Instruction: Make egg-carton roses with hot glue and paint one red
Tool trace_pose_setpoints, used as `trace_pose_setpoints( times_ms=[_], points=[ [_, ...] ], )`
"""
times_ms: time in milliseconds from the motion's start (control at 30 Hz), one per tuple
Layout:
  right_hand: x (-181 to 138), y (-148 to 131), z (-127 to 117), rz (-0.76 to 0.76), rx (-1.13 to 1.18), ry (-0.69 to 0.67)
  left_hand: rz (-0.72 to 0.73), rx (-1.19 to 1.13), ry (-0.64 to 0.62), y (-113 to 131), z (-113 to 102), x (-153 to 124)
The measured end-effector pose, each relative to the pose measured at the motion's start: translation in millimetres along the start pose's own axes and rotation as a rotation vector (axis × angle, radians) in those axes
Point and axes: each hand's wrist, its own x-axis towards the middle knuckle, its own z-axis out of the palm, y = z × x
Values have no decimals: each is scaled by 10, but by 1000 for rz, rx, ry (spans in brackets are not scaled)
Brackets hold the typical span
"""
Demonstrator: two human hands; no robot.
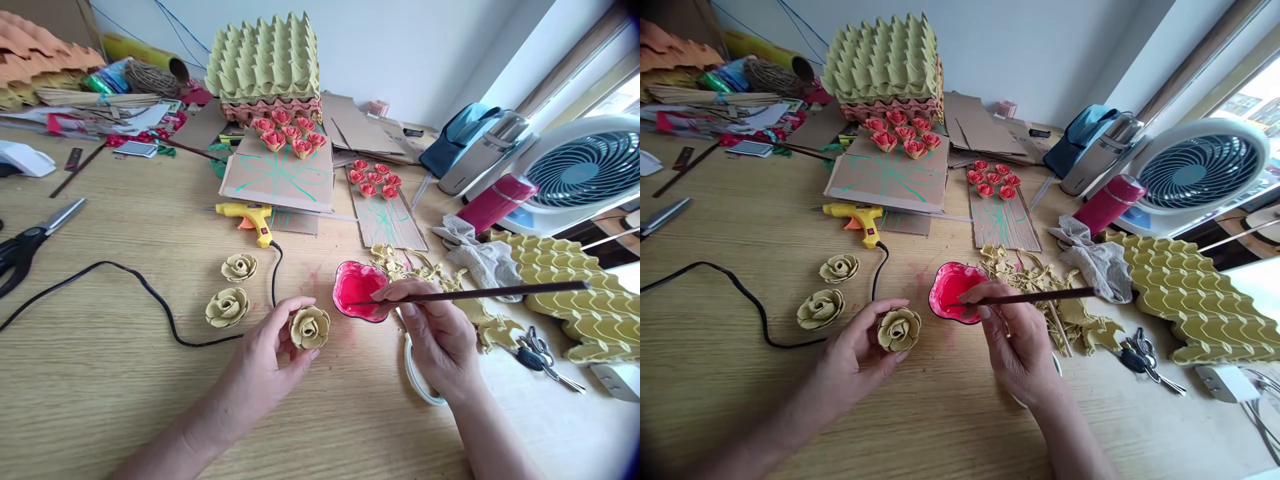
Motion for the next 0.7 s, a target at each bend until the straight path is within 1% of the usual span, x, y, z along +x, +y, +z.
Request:
trace_pose_setpoints(
  times_ms=[167,300,400,433,533,600,700],
  points=[
    [11,-11,15,9,-9,41,-30,0,-10,-29,14,-4],
    [33,-39,20,9,7,89,-19,29,2,-30,22,9],
    [40,-56,6,13,69,180,-5,42,-1,-32,27,16],
    [40,-61,0,20,81,186,1,45,-2,-29,28,15],
    [35,-87,-7,9,85,141,31,67,7,-3,25,2],
    [25,-120,2,-21,132,189,50,92,17,26,22,-7],
    [-8,-191,44,-48,278,284,73,127,16,65,22,-10]
  ],
)
